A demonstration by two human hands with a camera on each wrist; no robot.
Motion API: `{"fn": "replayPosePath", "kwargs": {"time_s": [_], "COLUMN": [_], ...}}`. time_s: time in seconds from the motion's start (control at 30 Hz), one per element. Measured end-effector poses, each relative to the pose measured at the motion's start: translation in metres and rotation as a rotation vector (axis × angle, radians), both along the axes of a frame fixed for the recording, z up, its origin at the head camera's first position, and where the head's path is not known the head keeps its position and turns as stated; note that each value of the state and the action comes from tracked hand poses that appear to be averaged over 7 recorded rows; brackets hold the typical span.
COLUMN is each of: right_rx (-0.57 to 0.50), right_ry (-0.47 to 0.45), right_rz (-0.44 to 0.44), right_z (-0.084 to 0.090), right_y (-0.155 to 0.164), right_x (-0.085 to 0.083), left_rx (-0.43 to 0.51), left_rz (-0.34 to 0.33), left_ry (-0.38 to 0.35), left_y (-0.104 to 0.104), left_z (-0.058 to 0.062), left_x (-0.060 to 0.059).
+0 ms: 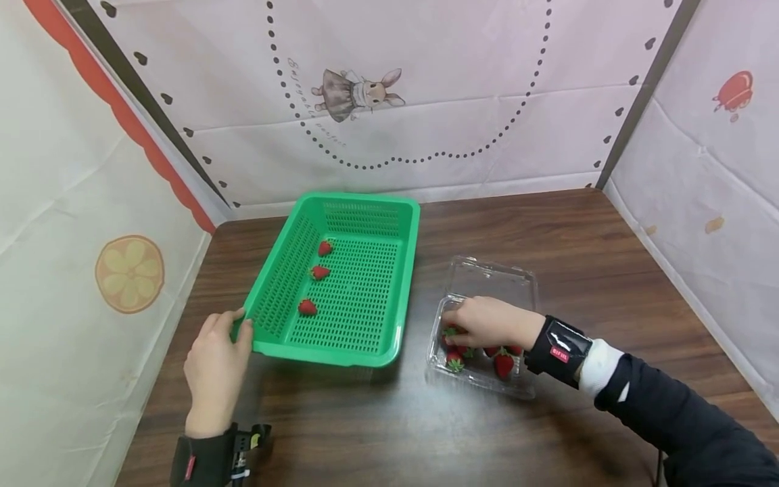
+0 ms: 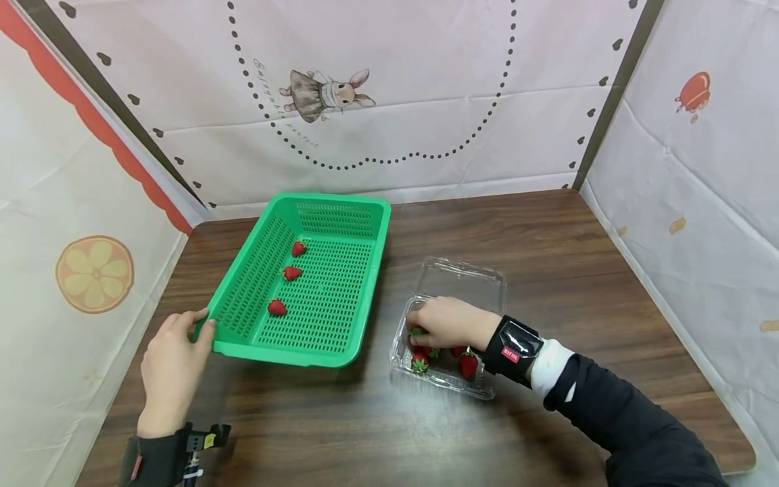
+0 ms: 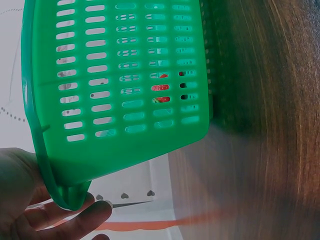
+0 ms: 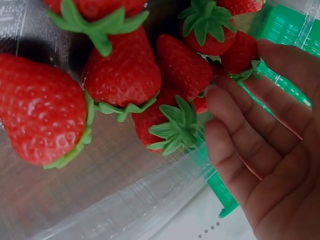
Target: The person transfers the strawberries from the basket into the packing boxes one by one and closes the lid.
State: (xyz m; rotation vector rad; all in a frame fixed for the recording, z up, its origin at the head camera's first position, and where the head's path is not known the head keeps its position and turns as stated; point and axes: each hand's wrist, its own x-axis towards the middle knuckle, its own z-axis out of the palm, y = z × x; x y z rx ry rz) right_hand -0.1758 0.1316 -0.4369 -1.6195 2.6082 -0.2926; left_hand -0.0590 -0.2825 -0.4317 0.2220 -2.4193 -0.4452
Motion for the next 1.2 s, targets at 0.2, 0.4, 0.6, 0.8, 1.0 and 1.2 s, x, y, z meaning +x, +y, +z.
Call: {"fn": "replayPosePath", "kwargs": {"time_s": [0.2, 0.4, 0.6, 0.8, 1.0, 1.2], "right_rx": [0.03, 0.025, 0.023, 0.007, -0.008, -0.037], "right_ry": [0.012, 0.03, 0.028, 0.059, 0.069, 0.084], "right_rz": [0.006, 0.016, 0.019, 0.026, 0.026, 0.013], "right_z": [0.002, 0.001, 0.001, 0.001, 0.003, 0.011], "right_y": [-0.002, -0.004, -0.004, -0.003, 0.0, 0.005], "right_x": [-0.003, -0.003, -0.003, -0.002, -0.003, -0.009], "left_rx": [0.006, 0.012, 0.021, 0.018, 0.015, 0.017], "left_rz": [0.002, -0.004, -0.002, 0.002, -0.001, -0.003], "left_ry": [0.014, 0.024, 0.023, 0.024, 0.032, 0.033], "left_y": [0.0, -0.001, -0.001, 0.0, -0.001, -0.001], "left_z": [-0.001, -0.003, -0.003, -0.003, -0.005, -0.004], "left_x": [0.001, 0.001, 0.001, 0.001, 0.0, 0.001]}}
